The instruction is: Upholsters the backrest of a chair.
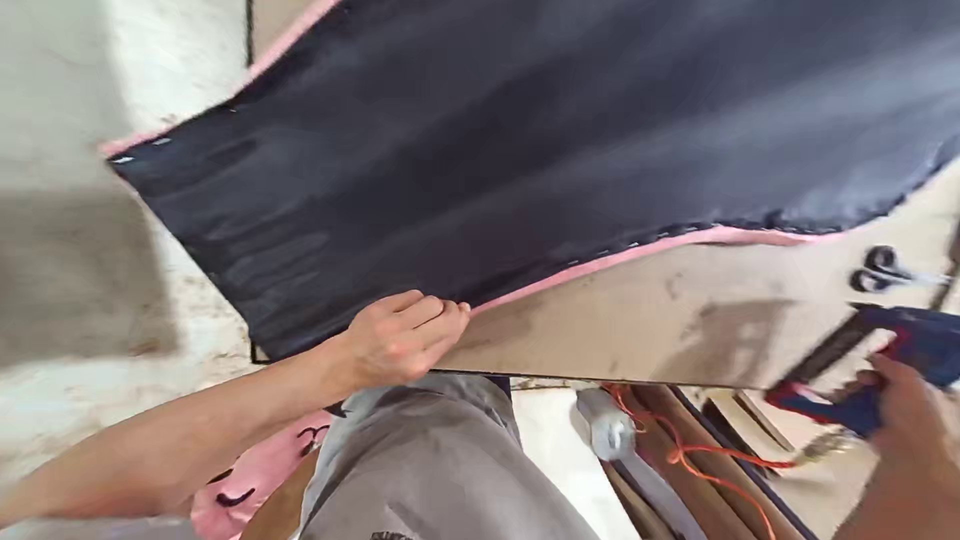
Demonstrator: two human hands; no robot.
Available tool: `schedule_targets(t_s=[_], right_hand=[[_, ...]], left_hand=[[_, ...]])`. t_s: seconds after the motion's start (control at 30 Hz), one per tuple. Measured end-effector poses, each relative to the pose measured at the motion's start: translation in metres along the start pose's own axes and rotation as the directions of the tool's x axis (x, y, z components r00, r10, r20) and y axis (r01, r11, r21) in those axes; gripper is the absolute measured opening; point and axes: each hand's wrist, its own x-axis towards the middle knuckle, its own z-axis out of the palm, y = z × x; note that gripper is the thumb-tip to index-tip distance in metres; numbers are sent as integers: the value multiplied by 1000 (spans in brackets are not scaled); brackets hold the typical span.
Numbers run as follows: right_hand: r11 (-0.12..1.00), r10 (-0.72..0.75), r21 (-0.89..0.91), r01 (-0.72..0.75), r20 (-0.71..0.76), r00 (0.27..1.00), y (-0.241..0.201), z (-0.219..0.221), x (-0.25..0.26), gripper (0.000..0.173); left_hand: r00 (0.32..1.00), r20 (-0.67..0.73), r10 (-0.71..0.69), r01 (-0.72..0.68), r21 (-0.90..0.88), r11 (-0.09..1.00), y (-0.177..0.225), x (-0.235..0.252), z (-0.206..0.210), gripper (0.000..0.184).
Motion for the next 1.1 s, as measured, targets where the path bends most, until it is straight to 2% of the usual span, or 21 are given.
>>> schedule_targets(t_s=[0.03, 0.1, 0.2, 0.27, 0.33, 0.43, 0.7, 0.83, 1.1], right_hand=[[986, -78, 149, 74, 19, 997, 2, -3, -38, 39], [940, -231, 271, 208, 56, 971, -16, 5, -131, 28], [884, -408, 304, 356, 128, 904, -57, 34, -249, 24], [847, -513, 274, 455, 198, 835, -76, 55, -289, 30], [811, -584, 225, 540, 260, 769, -96, 74, -303, 27], [794, -605, 173, 583, 318, 729, -119, 94, -307, 18], [805, -586, 143, 576, 337, 737, -129, 105, -305, 13], [801, -587, 111, 589, 345, 733, -126, 109, -308, 17], [774, -599, 68, 630, 401, 693, -122, 118, -350, 17]], left_hand=[[1000, 5, 3, -3, 1, 1000, 0, 1, -1, 22], [1000, 18, 9, -9, 0, 1000, 1, 3, -3, 22], [999, 45, 27, -27, 21, 999, 2, 5, -3, 21], [998, 52, 18, -18, -6, 1000, 5, 3, -3, 22], [999, 46, 4, -2, -32, 999, 6, 4, -3, 22], [1000, 29, -7, 9, -53, 999, 7, 4, -4, 23], [1000, 14, 2, -1, -67, 998, 6, 4, -3, 23], [1000, 1, -8, 8, -81, 997, 6, 5, -2, 22], [1000, -11, 4, -5, -95, 995, 5, 2, 0, 22]])
